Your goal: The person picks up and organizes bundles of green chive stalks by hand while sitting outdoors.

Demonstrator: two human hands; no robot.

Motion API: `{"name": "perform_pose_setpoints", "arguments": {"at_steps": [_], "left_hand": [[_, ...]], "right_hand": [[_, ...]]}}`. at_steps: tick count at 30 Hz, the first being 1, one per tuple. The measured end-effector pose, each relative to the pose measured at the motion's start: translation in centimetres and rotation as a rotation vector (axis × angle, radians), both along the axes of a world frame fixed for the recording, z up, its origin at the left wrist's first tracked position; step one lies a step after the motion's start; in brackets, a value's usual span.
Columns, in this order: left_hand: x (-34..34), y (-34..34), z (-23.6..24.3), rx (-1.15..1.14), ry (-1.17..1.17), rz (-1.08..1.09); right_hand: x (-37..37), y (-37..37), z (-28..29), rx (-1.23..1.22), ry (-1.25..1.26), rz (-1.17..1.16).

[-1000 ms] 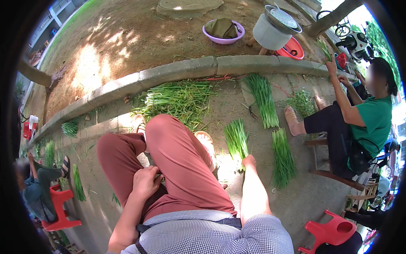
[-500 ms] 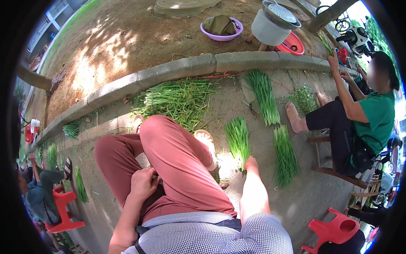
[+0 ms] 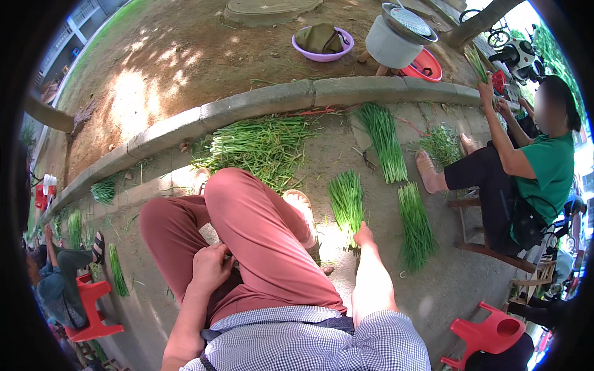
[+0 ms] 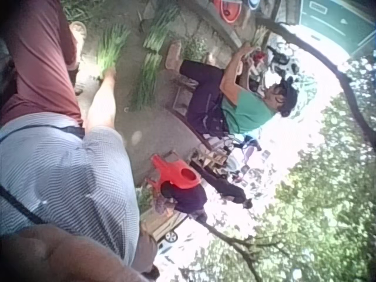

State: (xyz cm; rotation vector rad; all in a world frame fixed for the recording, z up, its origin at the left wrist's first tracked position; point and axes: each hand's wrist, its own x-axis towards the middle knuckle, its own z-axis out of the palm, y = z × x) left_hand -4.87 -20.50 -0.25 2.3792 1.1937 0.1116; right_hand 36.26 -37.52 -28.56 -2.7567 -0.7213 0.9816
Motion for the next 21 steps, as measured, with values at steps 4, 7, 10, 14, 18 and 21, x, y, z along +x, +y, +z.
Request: {"name": "perform_pose_setpoints", "arguments": {"at_steps": [4, 7, 10, 14, 18, 21], "left_hand": [[0.0, 0.0, -0.1, 0.012, -0.015, -0.005], [-0.3, -0.1, 0.0, -0.012, -0.007, 0.008], [-0.3, 0.0, -0.1, -0.019, 0.0, 0.003], [-0.5, -0.2, 0.1, -0.003, -0.022, -0.009], [-0.6, -0.2, -0.1, 0.016, -0.011, -0.046], [-0.7, -0.3, -0.2, 0.044, -0.043, -0.06]], "right_hand": [[-1.0, -0.7, -0.1, 0.004, -0.028, -0.055], [-4.1, -1.9, -0.3, -0.101, 0.153, -0.081], [-6.8, -3.0, -1.8, -0.322, 0.634, -0.156], [-6.5, -1.8, -2.1, -0.317, 0.493, 0.027], [-5.0, 0.0, -2.0, -0.281, 0.388, 0.127], [-4.7, 0.7, -1.0, -0.352, 0.395, 0.173]]}}
